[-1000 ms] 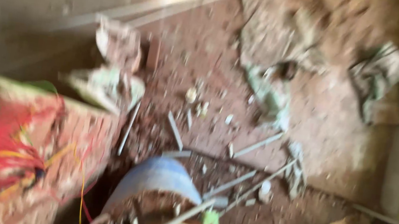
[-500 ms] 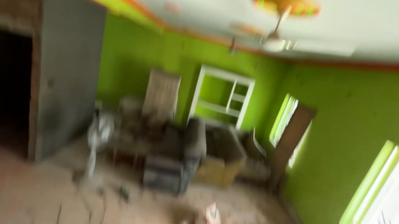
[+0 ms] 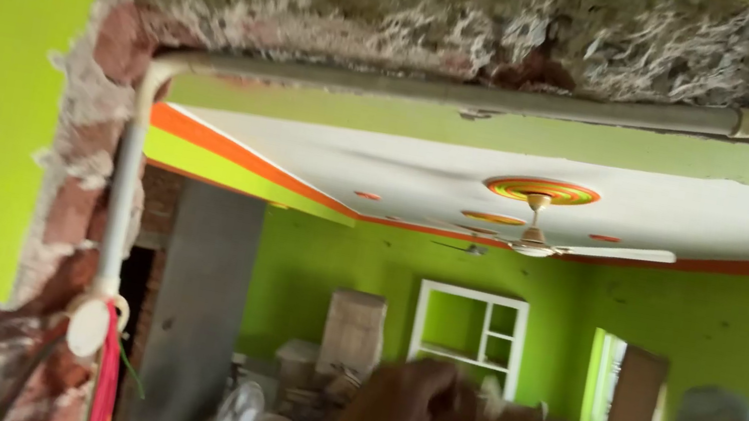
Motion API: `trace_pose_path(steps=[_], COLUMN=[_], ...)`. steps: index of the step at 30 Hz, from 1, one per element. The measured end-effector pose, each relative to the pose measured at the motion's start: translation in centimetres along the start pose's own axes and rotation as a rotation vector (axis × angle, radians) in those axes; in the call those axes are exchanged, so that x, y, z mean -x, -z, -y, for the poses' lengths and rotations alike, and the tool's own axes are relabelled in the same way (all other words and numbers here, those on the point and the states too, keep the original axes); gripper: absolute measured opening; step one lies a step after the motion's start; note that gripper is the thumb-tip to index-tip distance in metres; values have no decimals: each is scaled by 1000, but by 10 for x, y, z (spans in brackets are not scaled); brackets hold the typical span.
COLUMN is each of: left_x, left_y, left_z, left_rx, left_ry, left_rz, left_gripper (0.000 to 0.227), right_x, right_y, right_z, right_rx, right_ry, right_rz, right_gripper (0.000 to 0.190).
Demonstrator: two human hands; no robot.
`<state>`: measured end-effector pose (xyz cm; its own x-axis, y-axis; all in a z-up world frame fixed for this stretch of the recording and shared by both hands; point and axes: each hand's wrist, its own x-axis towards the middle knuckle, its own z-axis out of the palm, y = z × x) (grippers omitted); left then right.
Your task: The person fits a white PVC conduit pipe into a chased channel in a partially demolished brick wall, pressing it into place and adjusting the bundle of red and yellow electrical wires running through a junction box. They then use a rubber mallet to tap the conduit securely into the channel above the wall opening.
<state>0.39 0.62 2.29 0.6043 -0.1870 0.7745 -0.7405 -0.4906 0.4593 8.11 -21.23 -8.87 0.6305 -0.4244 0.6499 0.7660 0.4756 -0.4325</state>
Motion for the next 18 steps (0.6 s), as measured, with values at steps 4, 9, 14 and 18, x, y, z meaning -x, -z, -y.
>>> trace_pose_path(steps=[4, 9, 14, 18], left_x=[-91, -182, -238, -268], left_y=[69, 145, 140, 129], left_z=[-17, -75, -69, -48], left_rx=[-627, -1281, -1555, -1403], left_ry=[-435, -773, -736, -751], left_rz=[-267, -457, -635, -712], left_gripper=[59, 108, 126, 148], right_x=[-47, -110, -160, -178], right_y=[-126, -176, -212, -234], right_z=[31, 47, 35, 37], right_rx=[-8, 26, -91, -114], right_ry=[83, 174, 171, 143], right_rz=[1, -6, 49, 53], right_gripper=[12, 12, 12, 11])
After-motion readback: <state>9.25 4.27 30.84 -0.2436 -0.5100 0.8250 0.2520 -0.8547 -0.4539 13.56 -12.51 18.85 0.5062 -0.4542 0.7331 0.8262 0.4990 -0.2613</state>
